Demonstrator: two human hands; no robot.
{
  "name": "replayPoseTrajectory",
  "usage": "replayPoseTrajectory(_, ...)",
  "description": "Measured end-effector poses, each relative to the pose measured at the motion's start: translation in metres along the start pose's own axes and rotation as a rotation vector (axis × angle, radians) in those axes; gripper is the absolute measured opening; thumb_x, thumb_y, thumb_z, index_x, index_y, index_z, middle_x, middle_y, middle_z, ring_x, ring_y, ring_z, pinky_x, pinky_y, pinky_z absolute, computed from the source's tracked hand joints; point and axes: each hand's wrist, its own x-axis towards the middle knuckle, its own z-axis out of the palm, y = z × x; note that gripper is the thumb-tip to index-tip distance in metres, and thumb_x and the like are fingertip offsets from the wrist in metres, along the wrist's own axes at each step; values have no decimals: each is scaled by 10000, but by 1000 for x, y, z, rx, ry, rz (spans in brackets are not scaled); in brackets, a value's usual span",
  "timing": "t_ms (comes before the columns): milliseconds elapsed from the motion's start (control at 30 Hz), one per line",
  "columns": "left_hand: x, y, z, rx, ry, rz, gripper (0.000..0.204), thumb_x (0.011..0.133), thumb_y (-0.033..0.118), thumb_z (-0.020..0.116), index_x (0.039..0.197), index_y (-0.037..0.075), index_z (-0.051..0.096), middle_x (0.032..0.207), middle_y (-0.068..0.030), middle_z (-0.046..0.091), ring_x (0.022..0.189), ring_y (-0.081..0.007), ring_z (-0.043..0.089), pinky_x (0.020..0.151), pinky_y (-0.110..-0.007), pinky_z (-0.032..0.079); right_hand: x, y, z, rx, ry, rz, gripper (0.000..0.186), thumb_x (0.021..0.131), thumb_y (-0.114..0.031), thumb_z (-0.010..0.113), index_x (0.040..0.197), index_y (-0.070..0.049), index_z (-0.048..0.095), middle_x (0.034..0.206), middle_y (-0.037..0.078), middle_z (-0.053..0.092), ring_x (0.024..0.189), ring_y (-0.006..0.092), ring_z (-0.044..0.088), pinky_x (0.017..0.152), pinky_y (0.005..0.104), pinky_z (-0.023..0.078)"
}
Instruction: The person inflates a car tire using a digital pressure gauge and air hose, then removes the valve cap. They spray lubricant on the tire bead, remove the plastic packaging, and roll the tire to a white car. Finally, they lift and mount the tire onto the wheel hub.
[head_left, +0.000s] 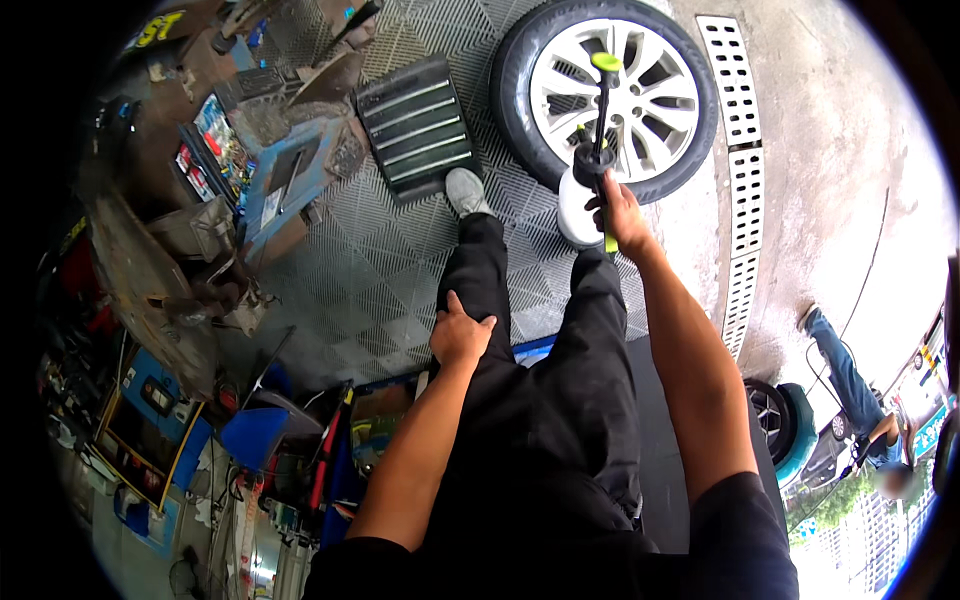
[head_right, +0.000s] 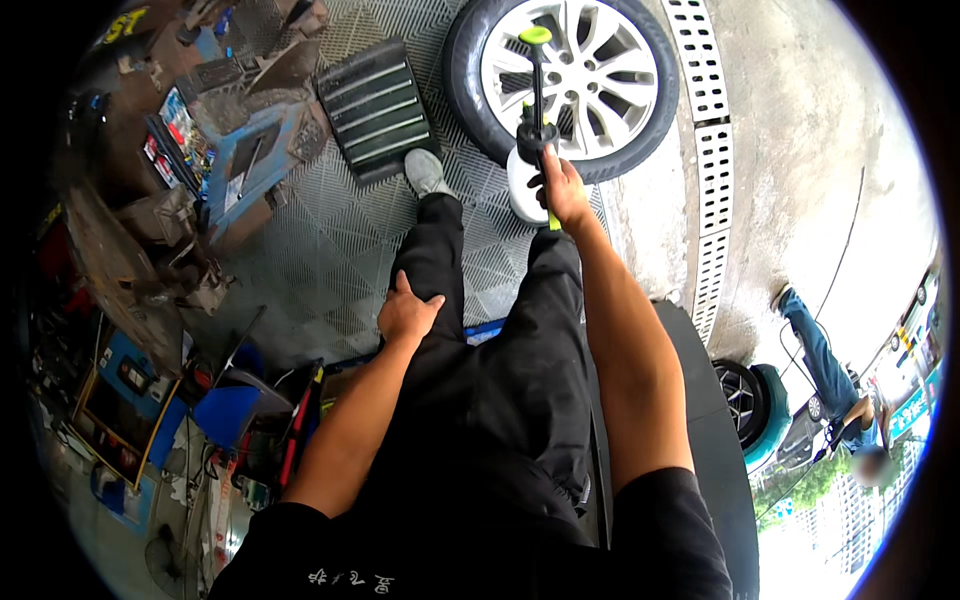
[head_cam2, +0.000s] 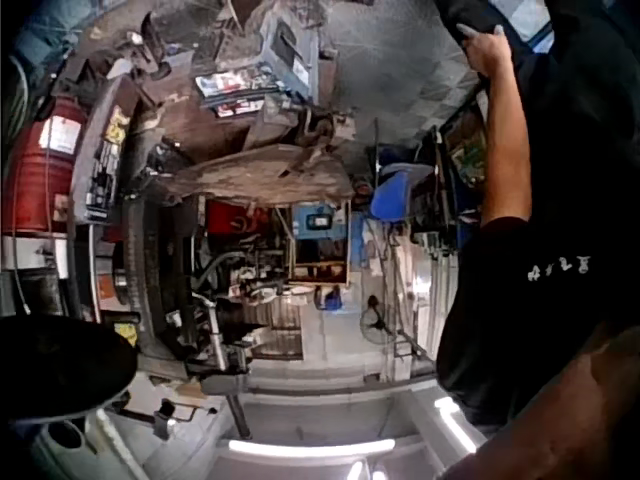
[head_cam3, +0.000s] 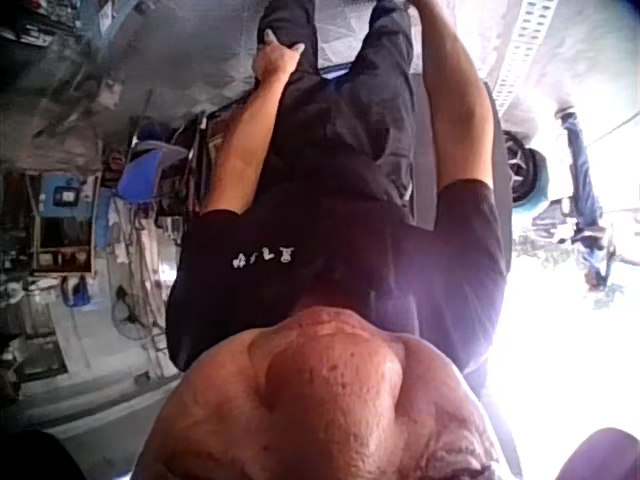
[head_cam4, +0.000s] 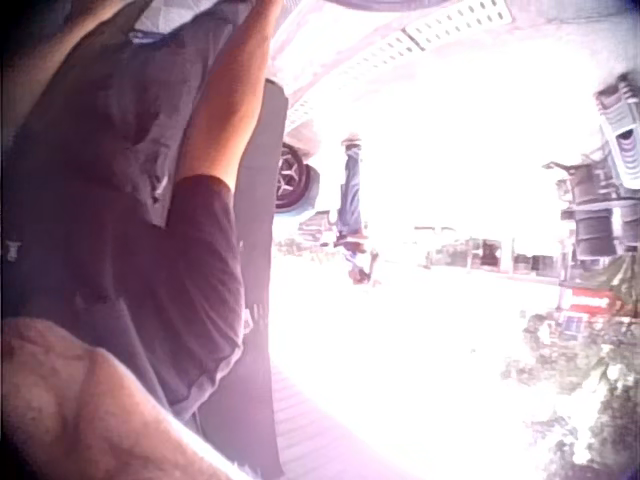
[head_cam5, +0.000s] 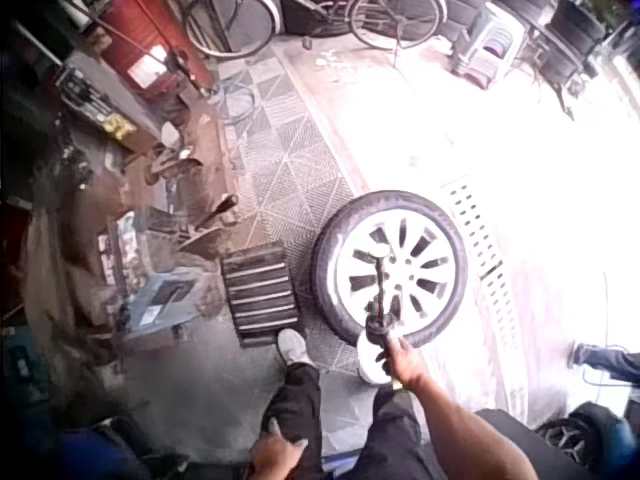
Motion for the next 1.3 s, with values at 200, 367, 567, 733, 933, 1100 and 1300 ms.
replayPoseTrajectory(200, 5, 10, 4, -29, 98, 13, 891, 853, 605, 741, 1530, 112, 435, 1272, -198, 641, 1094, -363, 694, 915, -457, 574, 59, -8, 6, -155, 23, 97, 815, 1010, -737, 420, 1085, 49, 625, 767, 120, 646, 590, 194, 586, 534, 354, 480)
replayPoseTrajectory(367, 11, 15, 3, 8, 92, -15, 877, 860, 597, 735, 1528, 113, 436, 1247, -192, 643, 1069, -355, 697, 910, -450, 576, 103, -20, 9, -156, -12, 211, 734, 1025, -681, 460, 969, 35, 613, 751, 105, 620, 567, 191, 557, 516, 353, 476)
replayPoseTrajectory(567, 22, 12, -8, 24, 97, 4, 853, 866, 590, 729, 1521, 122, 446, 1218, -187, 648, 1050, -350, 700, 899, -453, 577, 115, -38, 18, -105, -1, 292, 606, 1060, -576, 480, 904, -4, 599, 723, 67, 591, 553, 171, 531, 499, 338, 455)
replayPoseTrajectory(733, 32, 14, -23, 41, 56, -13, 830, 875, 583, 721, 1520, 134, 454, 1217, -186, 652, 1053, -347, 700, 895, -447, 575, 110, -52, 27, -184, 2, 270, 584, 1074, -541, 447, 878, -8, 586, 722, 66, 591, 573, 168, 535, 519, 344, 451)
replayPoseTrajectory(933, 37, 12, -28, 46, 49, -9, 820, 880, 582, 712, 1517, 133, 457, 1224, -188, 652, 1066, -344, 699, 904, -441, 571, 126, -66, 40, -273, 25, 253, 608, 1083, -536, 416, 821, -7, 560, 687, 72, 563, 541, 183, 505, 519, 359, 451)
replayPoseTrajectory(1100, 39, 8, -26, 31, 44, -4, 817, 881, 583, 707, 1517, 134, 458, 1228, -188, 652, 1084, -342, 696, 915, -436, 568, 142, -66, 30, -229, -15, 395, 602, 1092, -586, 353, 825, -68, 505, 671, 41, 517, 533, 169, 481, 494, 348, 439)
replayPoseTrajectory(1300, 40, 9, -33, 31, 3, -24, 807, 893, 589, 694, 1519, 136, 461, 1227, -185, 654, 1084, -343, 697, 913, -438, 572, 137, -61, 31, -313, -28, 295, 600, 1091, -586, 349, 846, -61, 507, 673, 32, 502, 548, 161, 472, 523, 338, 437)
